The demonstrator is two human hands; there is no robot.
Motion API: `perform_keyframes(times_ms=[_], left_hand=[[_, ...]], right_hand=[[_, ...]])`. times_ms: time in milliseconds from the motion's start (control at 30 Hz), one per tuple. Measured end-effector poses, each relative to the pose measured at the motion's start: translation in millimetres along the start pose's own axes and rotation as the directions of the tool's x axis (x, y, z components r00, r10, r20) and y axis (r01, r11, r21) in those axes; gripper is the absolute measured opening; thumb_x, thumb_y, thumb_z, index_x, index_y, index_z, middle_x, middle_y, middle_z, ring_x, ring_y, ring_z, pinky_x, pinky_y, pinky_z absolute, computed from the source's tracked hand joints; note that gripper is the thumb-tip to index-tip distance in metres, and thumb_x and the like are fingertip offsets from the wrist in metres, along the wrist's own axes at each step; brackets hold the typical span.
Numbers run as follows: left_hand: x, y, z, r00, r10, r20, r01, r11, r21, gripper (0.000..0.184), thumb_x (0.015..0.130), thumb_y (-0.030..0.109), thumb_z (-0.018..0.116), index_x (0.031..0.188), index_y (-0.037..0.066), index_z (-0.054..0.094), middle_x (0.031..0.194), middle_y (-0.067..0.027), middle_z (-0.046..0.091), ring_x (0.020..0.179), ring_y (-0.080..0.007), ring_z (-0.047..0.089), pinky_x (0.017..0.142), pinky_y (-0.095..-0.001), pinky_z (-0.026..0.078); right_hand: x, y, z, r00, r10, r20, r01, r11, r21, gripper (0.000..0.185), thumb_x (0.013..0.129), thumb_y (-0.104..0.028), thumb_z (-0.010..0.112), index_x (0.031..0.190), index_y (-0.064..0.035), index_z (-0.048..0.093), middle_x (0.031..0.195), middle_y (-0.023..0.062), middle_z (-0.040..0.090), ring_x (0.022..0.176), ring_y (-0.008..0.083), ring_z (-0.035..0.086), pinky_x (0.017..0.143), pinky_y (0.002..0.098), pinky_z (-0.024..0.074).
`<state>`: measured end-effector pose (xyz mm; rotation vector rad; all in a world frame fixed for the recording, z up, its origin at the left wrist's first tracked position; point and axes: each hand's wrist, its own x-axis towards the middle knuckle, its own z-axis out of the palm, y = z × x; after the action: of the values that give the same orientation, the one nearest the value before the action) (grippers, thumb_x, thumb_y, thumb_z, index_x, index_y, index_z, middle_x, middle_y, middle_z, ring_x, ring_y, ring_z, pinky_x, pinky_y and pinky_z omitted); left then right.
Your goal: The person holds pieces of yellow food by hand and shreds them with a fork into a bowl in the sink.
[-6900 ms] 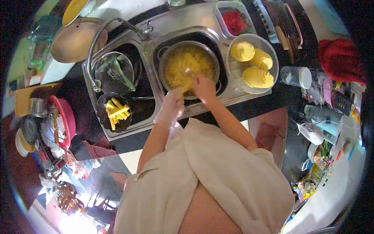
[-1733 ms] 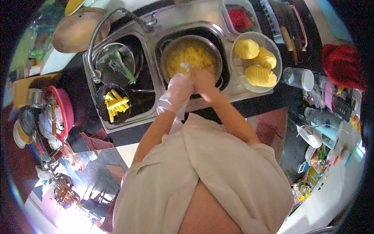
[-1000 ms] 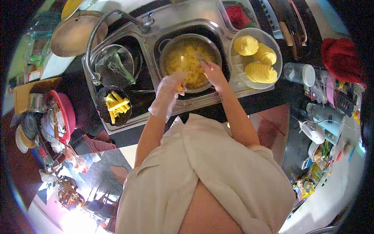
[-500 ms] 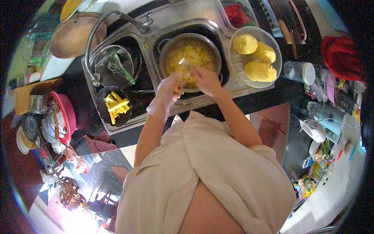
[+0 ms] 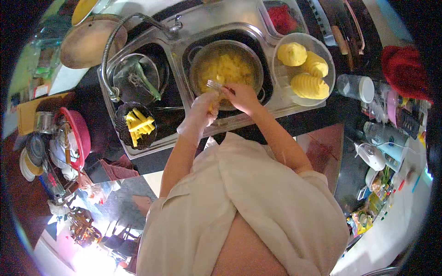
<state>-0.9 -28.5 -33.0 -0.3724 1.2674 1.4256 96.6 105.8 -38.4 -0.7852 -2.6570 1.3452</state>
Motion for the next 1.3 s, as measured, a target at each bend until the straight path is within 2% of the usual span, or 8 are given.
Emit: perform_keyframes(times_ms=[433,633,833,900,1000,1100,1133,1300], left_hand=[[-22,20,6,0.999,-0.017,-0.034,0.02,0.997,0.073,0.022,0.084,0.031,0.063,0.082,0.011,0.056,0.063,0.0014,0.051,0.046,-0.0065,0.045,0.036,-0.0173,0.035],[-30,25,21,0.988,0.111,-0.111,-0.06,0.922,0.382,0.026,0.082,0.027,0.06,0.069,0.005,0.058,0.057,-0.0043,0.05,0.044,-0.0161,0.047,0.043,-0.0277,0.037],[-20,12,10,0.982,0.171,0.079,-0.184,0.774,0.606,0.015,0.081,0.019,0.058,0.074,0.005,0.058,0.059,-0.0052,0.052,0.053,-0.0184,0.052,0.051,-0.0308,0.042],[-24,6,8,0.864,0.361,0.352,-0.384,0.021,0.923,0.01,0.078,0.016,0.058,0.076,0.007,0.06,0.063,-0.005,0.054,0.059,-0.0191,0.055,0.054,-0.0314,0.044],[-30,1,5,0.666,0.123,0.735,-0.114,-0.958,0.264,0.006,0.074,0.012,0.058,0.078,0.009,0.062,0.07,-0.0047,0.058,0.068,-0.0202,0.059,0.059,-0.0325,0.046],[-14,-9,-2,0.774,-0.037,0.632,-0.173,-0.973,0.155,0.014,0.074,0.014,0.057,0.088,0.014,0.06,0.073,-0.0007,0.056,0.067,-0.0162,0.056,0.057,-0.0277,0.04],[-19,-16,-4,0.656,0.15,0.74,-0.029,-0.974,0.223,0.009,0.073,0.016,0.058,0.081,0.014,0.062,0.072,-0.0011,0.058,0.069,-0.0161,0.057,0.057,-0.0283,0.041],[-10,-4,-4,0.759,0.162,0.63,-0.08,-0.938,0.338,0.007,0.077,0.017,0.057,0.079,0.013,0.063,0.07,-0.0017,0.057,0.064,-0.0166,0.057,0.049,-0.0299,0.043]], right_hand=[[19,45,9,0.998,0.062,0.019,-0.052,0.943,-0.329,0.024,0.087,-0.029,0.053,0.096,-0.0086,0.063,0.079,0.0178,0.064,0.075,0.0378,0.061,0.066,0.0482,0.0475],[8,10,-14,0.955,0.211,-0.207,-0.215,0.977,0.003,0.027,0.088,-0.031,0.052,0.097,-0.0074,0.062,0.077,0.0163,0.063,0.07,0.0348,0.061,0.062,0.0425,0.0471],[-5,-12,-5,0.994,0.109,0.027,-0.112,0.983,0.146,0.026,0.086,-0.027,0.051,0.097,-0.0071,0.065,0.087,0.0182,0.065,0.081,0.0374,0.062,0.071,0.0473,0.0481],[-5,-14,7,0.999,-0.038,-0.039,0.038,0.999,0.003,0.025,0.086,-0.026,0.05,0.097,-0.0088,0.065,0.087,0.0185,0.065,0.079,0.0376,0.062,0.07,0.048,0.0481],[9,5,20,0.999,-0.025,0.023,0.027,0.995,-0.096,0.023,0.087,-0.026,0.049,0.097,-0.0102,0.064,0.084,0.0179,0.064,0.076,0.0384,0.061,0.066,0.049,0.0471],[13,15,11,1.0,0.006,0.028,-0.001,0.984,-0.179,0.021,0.088,-0.025,0.049,0.095,-0.0103,0.062,0.08,0.0179,0.063,0.074,0.0392,0.06,0.064,0.0495,0.0458],[15,14,6,1.0,0.024,0.007,-0.022,0.977,-0.212,0.02,0.087,-0.025,0.049,0.094,-0.0102,0.061,0.079,0.0186,0.062,0.074,0.0396,0.06,0.064,0.0498,0.0457],[0,-11,5,0.999,0.028,0.021,-0.025,0.988,-0.15,0.025,0.084,-0.022,0.049,0.099,-0.0099,0.064,0.081,0.0206,0.064,0.073,0.0387,0.063,0.066,0.0508,0.0484]])
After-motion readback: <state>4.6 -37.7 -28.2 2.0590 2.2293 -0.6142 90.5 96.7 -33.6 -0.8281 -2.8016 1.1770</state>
